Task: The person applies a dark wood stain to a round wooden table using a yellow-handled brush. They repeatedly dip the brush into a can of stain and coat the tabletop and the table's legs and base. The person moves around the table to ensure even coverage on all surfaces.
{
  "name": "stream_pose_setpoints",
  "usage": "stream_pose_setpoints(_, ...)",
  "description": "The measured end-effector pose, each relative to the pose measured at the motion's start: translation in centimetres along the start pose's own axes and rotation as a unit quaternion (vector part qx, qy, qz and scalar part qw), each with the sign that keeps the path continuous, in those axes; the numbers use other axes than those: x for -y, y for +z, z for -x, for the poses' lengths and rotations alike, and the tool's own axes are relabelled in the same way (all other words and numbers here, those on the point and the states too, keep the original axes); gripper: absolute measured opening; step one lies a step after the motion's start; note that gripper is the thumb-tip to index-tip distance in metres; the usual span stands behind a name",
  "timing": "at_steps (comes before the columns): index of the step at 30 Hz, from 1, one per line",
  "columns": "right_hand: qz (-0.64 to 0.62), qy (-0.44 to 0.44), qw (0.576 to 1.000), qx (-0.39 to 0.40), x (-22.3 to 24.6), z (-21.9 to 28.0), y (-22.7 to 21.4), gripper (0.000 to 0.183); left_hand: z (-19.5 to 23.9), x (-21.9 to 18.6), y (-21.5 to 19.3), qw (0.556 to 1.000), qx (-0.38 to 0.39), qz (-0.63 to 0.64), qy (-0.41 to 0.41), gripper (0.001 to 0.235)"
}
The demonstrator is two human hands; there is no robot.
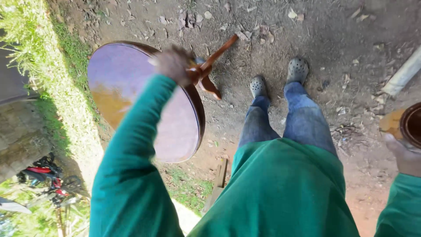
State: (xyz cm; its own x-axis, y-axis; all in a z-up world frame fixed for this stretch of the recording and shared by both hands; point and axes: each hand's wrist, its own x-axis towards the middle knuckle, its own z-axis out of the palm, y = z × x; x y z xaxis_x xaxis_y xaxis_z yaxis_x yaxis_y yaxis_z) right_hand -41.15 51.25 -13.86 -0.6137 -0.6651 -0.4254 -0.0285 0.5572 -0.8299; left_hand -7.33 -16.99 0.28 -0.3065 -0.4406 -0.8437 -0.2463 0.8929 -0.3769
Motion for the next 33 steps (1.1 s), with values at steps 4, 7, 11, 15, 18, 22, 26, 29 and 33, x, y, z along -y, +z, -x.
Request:
stream_pose_setpoints(4, 0.073, -0.059, 0.996, -0.007, 8.2, -2.4, 1.2, 0.046, 6.5, -10.7, -0.4, 0.980, -0.058, 0.095, 0.165, 0.048)
stream_pose_setpoints(7, 0.130, -0.105, 0.985, -0.032, 12.4, -3.8, 2.0, 0.061, 4.8, -14.7, 5.2, 0.971, -0.033, 0.132, 0.195, 0.059)
stream_pose_setpoints(11, 0.215, -0.121, 0.968, -0.033, 17.8, -5.3, 2.8, 0.086, 0.3, -7.2, 0.2, 0.967, 0.081, 0.240, 0.031, 0.067)
stream_pose_setpoints(15, 0.112, -0.164, 0.980, -0.004, 18.7, -5.7, 2.3, 0.096, -6.1, 0.8, 2.2, 0.949, -0.069, 0.303, -0.043, 0.035)
stream_pose_setpoints(18, 0.163, -0.178, 0.970, -0.012, 17.2, -5.0, 1.5, 0.097, -6.3, 0.3, 0.6, 0.980, -0.186, 0.054, -0.050, 0.021)
stream_pose_setpoints(22, 0.127, -0.111, 0.986, 0.003, 15.1, -4.6, 1.2, 0.084, -1.7, -8.6, 1.0, 0.967, -0.141, -0.207, 0.043, 0.024)
stream_pose_setpoints(26, 0.108, -0.133, 0.985, -0.015, 14.5, -3.1, 1.0, 0.093, 5.3, -17.3, 3.4, 0.968, -0.073, -0.165, 0.174, 0.020)
stream_pose_setpoints(29, 0.209, -0.176, 0.960, -0.066, 11.9, -0.9, 0.5, 0.084, 9.1, -22.4, 7.6, 0.956, -0.067, -0.173, 0.226, 0.021)
stream_pose_setpoints(33, 0.124, -0.212, 0.969, -0.041, 14.7, 0.9, 2.7, 0.090, 14.0, -26.4, 14.2, 0.943, -0.154, -0.206, 0.212, 0.032)
